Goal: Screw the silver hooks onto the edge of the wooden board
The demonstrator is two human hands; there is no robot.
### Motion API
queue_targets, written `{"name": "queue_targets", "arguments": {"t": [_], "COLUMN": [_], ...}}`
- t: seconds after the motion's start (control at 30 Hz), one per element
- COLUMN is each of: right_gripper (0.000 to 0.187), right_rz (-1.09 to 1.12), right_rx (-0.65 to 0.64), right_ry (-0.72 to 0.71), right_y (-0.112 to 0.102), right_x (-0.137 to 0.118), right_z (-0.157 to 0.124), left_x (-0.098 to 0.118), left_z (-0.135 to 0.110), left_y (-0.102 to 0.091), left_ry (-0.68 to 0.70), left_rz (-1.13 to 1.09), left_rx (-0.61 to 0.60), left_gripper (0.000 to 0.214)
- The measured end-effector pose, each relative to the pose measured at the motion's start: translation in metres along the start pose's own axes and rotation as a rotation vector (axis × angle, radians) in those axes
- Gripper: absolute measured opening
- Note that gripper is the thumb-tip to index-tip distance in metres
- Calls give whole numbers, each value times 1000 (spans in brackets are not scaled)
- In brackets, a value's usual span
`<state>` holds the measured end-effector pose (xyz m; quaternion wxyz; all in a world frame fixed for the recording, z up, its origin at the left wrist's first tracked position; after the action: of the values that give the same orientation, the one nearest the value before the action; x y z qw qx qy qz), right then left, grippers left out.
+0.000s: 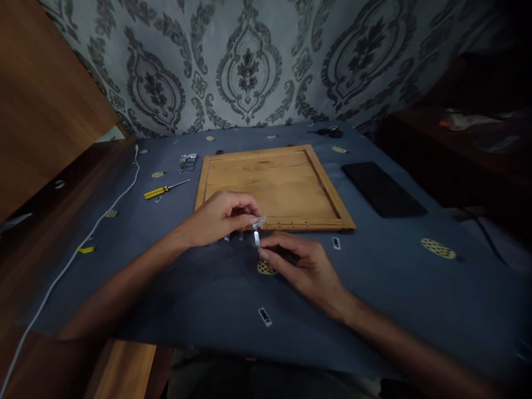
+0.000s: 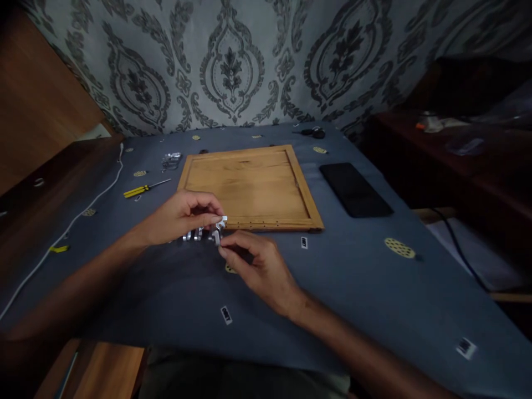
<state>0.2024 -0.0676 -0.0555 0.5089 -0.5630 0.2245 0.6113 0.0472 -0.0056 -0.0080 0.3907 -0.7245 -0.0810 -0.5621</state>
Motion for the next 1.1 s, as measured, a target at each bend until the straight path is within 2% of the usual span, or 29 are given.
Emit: {"name": "queue_targets", "arguments": {"t": [0.1, 0.17, 0.23, 0.33, 0.47, 0.53, 0.73, 1.1], "right_gripper": [14, 17, 21, 28, 33, 32, 32, 30], "right_rz": [55, 142, 234, 330, 397, 420, 474, 485], "right_rx": [8, 7, -3, -27, -55, -74, -127, -139], "right_ry": [67, 143, 238, 367, 447, 462, 500, 544], "right_y": [1, 3, 5, 8, 9, 8, 8, 7], "right_x": [4, 10, 18, 31, 40, 41, 42, 39], "right_z": [3, 5, 7, 9, 11, 12, 12, 14], "left_x": [-3, -3, -1, 1, -1, -2, -8, -12], "left_z": [1, -1, -4, -9, -9, -7, -2, 1], "left_y": [-3, -9, -15, -16, -6, 1, 14, 20], "left_ry": [2, -2, 14, 49, -42, -80, -80, -55], "left_rz": [96, 242, 399, 554, 686, 731, 844, 877], "left_rx": [57, 150, 190, 94, -88, -126, -75, -69], "left_gripper": [15, 17, 17, 18, 30, 31, 32, 24]}}
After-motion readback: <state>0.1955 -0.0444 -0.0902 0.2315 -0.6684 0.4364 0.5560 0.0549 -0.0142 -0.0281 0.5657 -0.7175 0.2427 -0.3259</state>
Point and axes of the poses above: each hand's wrist, its own z-axis towards the middle knuckle, its own y-axis out of the palm, x = y × z, the point moved 4 cm from there along z, towards the middle knuckle, and after that the axes turned 10 degrees about -x, right-handed, at the moved point
